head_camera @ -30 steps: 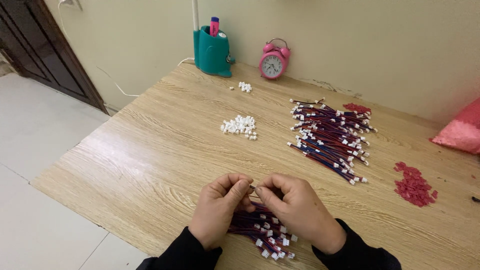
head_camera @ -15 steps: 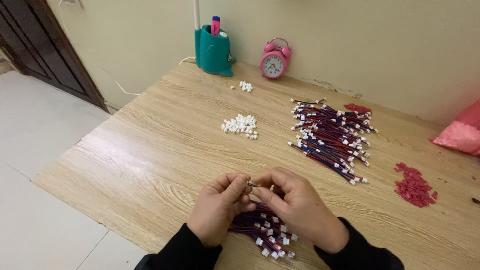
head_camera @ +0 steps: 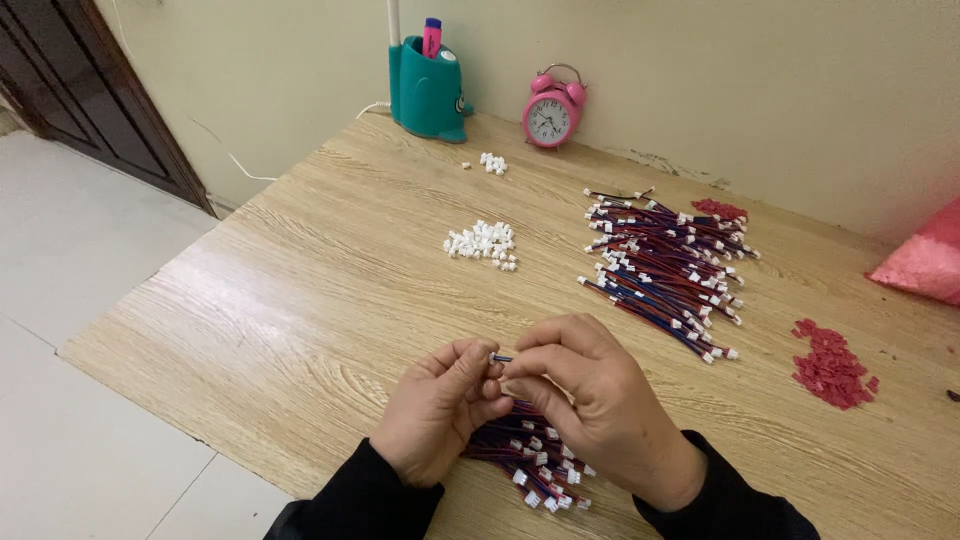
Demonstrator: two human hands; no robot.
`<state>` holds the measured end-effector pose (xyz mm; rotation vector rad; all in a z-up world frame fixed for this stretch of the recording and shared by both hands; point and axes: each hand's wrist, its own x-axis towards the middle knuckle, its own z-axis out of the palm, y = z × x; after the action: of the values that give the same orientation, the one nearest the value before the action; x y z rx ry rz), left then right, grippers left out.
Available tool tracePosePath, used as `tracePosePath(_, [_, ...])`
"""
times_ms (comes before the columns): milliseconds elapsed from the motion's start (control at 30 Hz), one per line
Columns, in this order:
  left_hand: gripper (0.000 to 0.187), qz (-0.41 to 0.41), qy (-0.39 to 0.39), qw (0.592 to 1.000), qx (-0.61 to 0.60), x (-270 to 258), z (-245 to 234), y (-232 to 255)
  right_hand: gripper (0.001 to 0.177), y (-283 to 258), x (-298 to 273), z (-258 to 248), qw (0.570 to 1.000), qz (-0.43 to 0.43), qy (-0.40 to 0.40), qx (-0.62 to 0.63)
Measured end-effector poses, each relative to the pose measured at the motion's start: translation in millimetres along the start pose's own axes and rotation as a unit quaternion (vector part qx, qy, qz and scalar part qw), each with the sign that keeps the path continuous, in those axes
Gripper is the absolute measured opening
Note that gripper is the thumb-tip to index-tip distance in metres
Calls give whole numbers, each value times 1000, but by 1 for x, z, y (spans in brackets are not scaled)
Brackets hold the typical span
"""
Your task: Assembling electronic wire harnesses by attaching plastic connectors to wire bundles
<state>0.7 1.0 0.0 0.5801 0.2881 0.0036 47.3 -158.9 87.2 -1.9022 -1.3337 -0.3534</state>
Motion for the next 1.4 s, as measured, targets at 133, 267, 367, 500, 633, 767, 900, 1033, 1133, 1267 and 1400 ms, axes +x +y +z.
tracePosePath(133, [13,22,-6,1000,-4,0,-1,-2,8,-4,4,-3,999,-21,-23,-7])
tracePosePath(267, [14,13,10,1000,-15,-1,0,-1,6,-3,2,1,989,-10,16,-149])
tracePosePath(367, [18,13,-5,1000,-20,2,-3,-2,9,-5,4,2,981,-19,35,-192])
tracePosePath(500, [23,10,-13,1000,-22,1,-3,-2,9,0,3,4,974,-34,55,-217])
tracePosePath(633, [25,0,-6,1000,-17,-1,0,1,11,-3,4,4,974,-30,57,-219])
tracePosePath(767, [23,-5,0,1000,-12,0,-1,0,10,1,2,7,976,-25,54,-209])
tracePosePath(900, [22,0,-7,1000,-19,-1,0,0,11,2,2,7,975,-32,50,-216])
tracePosePath(1033, [23,-3,-1,1000,-21,-1,-1,0,11,-3,3,6,971,-37,53,-229])
tracePosePath(1133, [22,-1,-10,1000,-26,0,-1,0,10,-3,3,7,971,-42,56,-229])
tracePosePath(1267, [22,-2,11,1000,-21,1,-3,-1,10,-2,3,8,967,-38,58,-245])
tracePosePath(1400, [23,-4,11,1000,-16,0,-1,1,10,-7,4,6,969,-33,55,-238])
